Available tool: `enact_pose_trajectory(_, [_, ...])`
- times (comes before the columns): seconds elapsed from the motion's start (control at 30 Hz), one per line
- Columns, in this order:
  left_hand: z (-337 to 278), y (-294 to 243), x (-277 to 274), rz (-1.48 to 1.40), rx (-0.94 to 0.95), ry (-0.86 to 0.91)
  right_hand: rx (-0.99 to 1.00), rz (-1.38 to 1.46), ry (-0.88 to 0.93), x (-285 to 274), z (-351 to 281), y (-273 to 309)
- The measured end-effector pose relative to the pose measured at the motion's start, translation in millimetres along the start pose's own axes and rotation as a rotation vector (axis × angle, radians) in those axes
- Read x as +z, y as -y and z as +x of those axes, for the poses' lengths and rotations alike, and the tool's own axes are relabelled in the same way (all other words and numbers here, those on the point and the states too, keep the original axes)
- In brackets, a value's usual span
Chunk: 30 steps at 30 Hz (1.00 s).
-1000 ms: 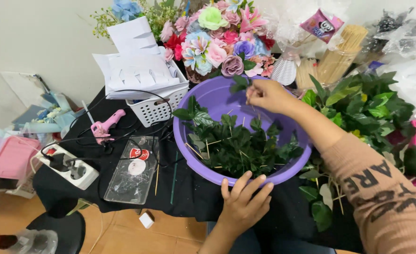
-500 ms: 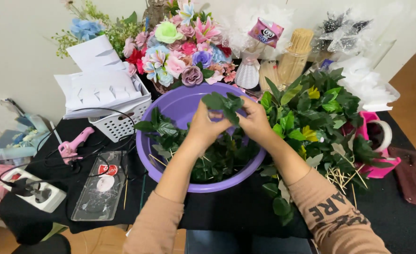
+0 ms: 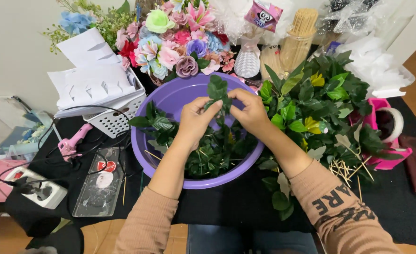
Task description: The person assembles a floral arrangement by attaching artificial leaves and flowers to wooden skewers. They repeatedly pick up leaves and flowers from a purple basin, secure them to the skewers, and place the completed stems into a larger arrangement on the table.
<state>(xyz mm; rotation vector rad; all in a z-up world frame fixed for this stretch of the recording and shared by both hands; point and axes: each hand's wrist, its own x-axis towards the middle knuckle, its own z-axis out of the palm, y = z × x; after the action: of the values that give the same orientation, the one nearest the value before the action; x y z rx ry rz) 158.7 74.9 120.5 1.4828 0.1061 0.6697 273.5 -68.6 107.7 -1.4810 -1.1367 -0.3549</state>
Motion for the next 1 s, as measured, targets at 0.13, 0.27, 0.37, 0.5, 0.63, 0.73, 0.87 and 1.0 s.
enact_pose_trajectory(0.13, [-1, -20, 5, 0.017, -0.008, -0.062, 0.026, -0.018, 0.022, -1, 5, 17])
enact_pose_trajectory(0.27, [3, -13, 0, 0.233, 0.088, -0.158, 0.142, 0.319, 0.047, -1, 2, 18])
enact_pose_trajectory(0.37, [0, -14, 4, 0.309, 0.126, -0.133, 0.188, 0.499, 0.114, 7, -2, 12])
enact_pose_trajectory(0.5, [-4, -21, 4, 0.24, 0.105, -0.105, 0.283, 0.607, 0.044, 11, -1, 1])
enact_pose_trajectory(0.63, [-8, -31, 7, 0.119, 0.034, -0.1, 0.326, 0.651, 0.0, 8, -3, -3])
enact_pose_trajectory(0.73, [-6, -26, 5, 0.043, -0.024, -0.114, 0.365, 0.621, 0.023, 5, -2, 4])
enact_pose_trajectory(0.87, [-4, -25, 4, 0.2, 0.04, -0.087, 0.381, 0.598, 0.067, 7, -3, 7])
enact_pose_trajectory(1.0, [0, -10, 3, 0.294, 0.096, -0.067, 0.421, 0.595, 0.037, 8, -5, -4])
